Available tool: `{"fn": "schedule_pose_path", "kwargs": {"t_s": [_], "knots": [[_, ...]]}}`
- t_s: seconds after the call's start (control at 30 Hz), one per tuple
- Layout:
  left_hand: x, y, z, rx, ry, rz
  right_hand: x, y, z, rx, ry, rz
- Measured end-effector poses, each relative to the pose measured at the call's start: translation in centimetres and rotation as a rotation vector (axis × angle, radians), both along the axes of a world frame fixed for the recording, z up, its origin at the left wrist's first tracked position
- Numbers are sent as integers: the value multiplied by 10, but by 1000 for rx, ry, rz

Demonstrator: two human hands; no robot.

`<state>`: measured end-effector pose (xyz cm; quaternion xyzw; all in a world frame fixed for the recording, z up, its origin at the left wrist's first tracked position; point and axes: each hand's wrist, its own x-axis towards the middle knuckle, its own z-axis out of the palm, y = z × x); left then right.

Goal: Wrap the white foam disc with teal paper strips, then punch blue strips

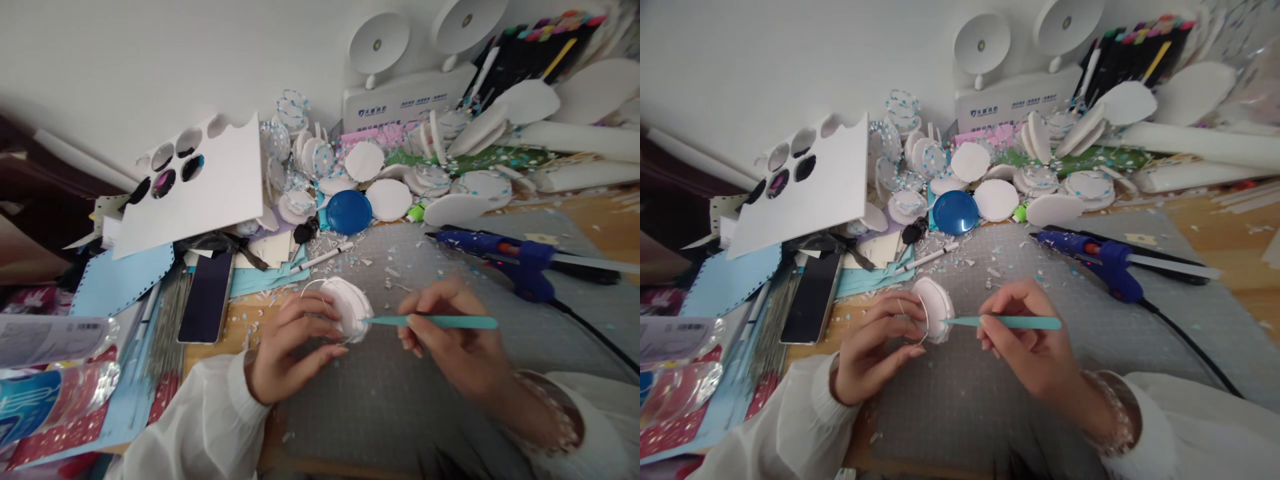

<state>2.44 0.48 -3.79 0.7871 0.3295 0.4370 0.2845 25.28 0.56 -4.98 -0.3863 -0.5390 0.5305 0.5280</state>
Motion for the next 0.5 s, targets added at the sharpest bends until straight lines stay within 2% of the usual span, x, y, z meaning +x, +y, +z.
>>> {"fn": "schedule_pose_path", "kwargs": {"t_s": [0.1, 0.27, 0.5], "knots": [[-1, 0, -1, -26, -21, -3, 1, 1, -1, -19, -5, 25], [-2, 0, -2, -50, -27, 25, 5, 1, -1, 75, -83, 86], [0, 0, -4, -135, -103, 50, 5, -2, 2, 147, -193, 74]]}}
